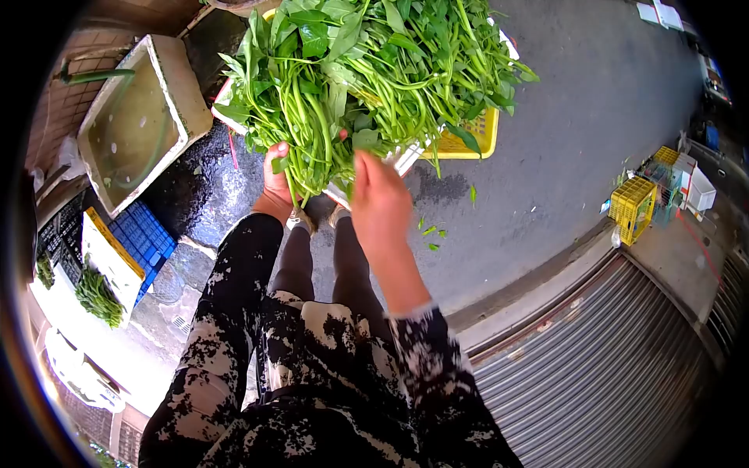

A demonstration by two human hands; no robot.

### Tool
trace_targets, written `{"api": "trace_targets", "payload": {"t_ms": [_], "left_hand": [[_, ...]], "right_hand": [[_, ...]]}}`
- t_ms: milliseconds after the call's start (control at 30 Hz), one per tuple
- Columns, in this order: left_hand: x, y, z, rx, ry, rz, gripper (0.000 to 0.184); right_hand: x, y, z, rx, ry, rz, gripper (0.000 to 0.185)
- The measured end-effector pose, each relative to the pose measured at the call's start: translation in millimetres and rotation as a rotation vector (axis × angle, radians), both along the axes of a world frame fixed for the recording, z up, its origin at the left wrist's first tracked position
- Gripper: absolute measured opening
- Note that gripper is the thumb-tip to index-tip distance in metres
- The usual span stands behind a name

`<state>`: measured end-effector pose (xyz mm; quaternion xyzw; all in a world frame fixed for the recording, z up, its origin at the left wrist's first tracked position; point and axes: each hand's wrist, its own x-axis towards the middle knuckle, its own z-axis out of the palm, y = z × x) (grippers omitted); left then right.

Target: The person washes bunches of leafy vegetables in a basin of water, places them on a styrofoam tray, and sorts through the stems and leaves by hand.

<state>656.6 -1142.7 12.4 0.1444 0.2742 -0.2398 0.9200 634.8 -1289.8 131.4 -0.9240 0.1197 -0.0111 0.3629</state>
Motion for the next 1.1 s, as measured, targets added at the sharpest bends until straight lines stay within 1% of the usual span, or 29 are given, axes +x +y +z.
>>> {"api": "trace_targets", "payload": {"t_ms": [33, 67, 100, 133, 167, 233, 267, 300, 367, 400, 433, 467, 500, 533, 567, 633, 667, 700, 767, 800, 833, 900, 933, 967, 1033, 1100], "left_hand": [[0, 0, 0, 0.028, -0.012, -0.005, 0.068], [0, 0, 2, 0.005, 0.022, 0.011, 0.063], [-1, 0, 5, 0.011, 0.022, 0.006, 0.063], [0, 0, 6, 0.003, 0.044, 0.026, 0.061], [0, -1, 8, -0.009, 0.066, 0.047, 0.06], [0, -2, 11, -0.008, 0.056, 0.043, 0.059], [1, -2, 11, -0.015, 0.065, 0.022, 0.06], [-1, -2, 10, -0.022, 0.073, 0.0, 0.06], [-2, -2, 7, 0.002, 0.073, -0.014, 0.061], [-3, -4, 7, -0.007, 0.077, 0.036, 0.059], [-3, -6, 7, -0.017, 0.081, 0.085, 0.057], [-1, -8, 5, -0.071, 0.038, 0.096, 0.057], [-2, -9, 5, -0.073, 0.041, 0.096, 0.057], [-2, -8, 6, -0.074, 0.049, 0.087, 0.058], [-1, -7, 6, -0.074, 0.056, 0.078, 0.058], [4, -11, 17, -0.09, 0.047, 0.065, 0.059], [6, -12, 23, -0.12, 0.04, 0.015, 0.059], [7, -14, 25, -0.152, 0.033, -0.036, 0.06], [7, -16, 17, -0.109, 0.059, -0.092, 0.06], [8, -19, 16, -0.081, 0.065, -0.075, 0.06], [9, -21, 16, -0.053, 0.072, -0.057, 0.06], [13, -23, 14, -0.086, 0.079, -0.061, 0.059], [17, -24, 15, -0.108, 0.046, -0.051, 0.058], [19, -24, 15, -0.13, 0.013, -0.041, 0.058], [20, -24, 11, -0.097, 0.059, -0.049, 0.057], [19, -25, 11, -0.076, 0.063, -0.019, 0.055]], "right_hand": [[26, 9, 0, -0.031, -0.049, 0.05, 0.019], [49, 16, -5, -0.059, -0.098, 0.101, 0.022], [66, 21, -17, -0.177, -0.124, 0.109, 0.03], [76, 25, -23, -0.297, -0.007, 0.062, 0.035], [80, 25, -25, -0.296, -0.007, 0.06, 0.035], [84, 24, -27, -0.376, 0.177, 0.018, 0.036], [79, 21, -34, -0.363, 0.106, 0.052, 0.033], [76, 17, -37, -0.367, 0.109, 0.059, 0.033], [71, 6, -42, -0.253, 0.022, 0.061, 0.029], [64, 3, -37, -0.175, -0.025, 0.049, 0.02], [57, 0, -36, -0.176, -0.025, 0.05, 0.02], [48, -3, -37, -0.128, -0.095, 0.06, 0.019], [38, -6, -37, -0.079, -0.165, 0.069, 0.018], [28, -10, -36, 0.026, -0.2, 0.118, 0.019], [18, -13, -36, 0.027, -0.2, 0.117, 0.019], [2, -16, -38, 0.111, -0.199, 0.11, 0.022], [-4, -14, -42, 0.201, -0.161, 0.04, 0.02], [-6, -13, -45, 0.201, -0.159, 0.035, 0.02], [-8, -12, -50, 0.364, 0.016, -0.06, 0.016], [-6, -9, -53, 0.629, 0.034, -0.154, 0.013], [-6, -8, -54, 0.629, 0.035, -0.156, 0.013], [-7, -9, -54, 0.816, 0.103, -0.186, 0.016], [-10, -9, -55, 0.874, 0.218, -0.207, 0.019], [-11, -6, -56, 0.871, 0.219, -0.208, 0.019], [-15, 1, -64, 0.945, 0.058, -0.205, 0.018], [-19, 3, -68, 0.954, 0.076, -0.235, 0.016]]}}
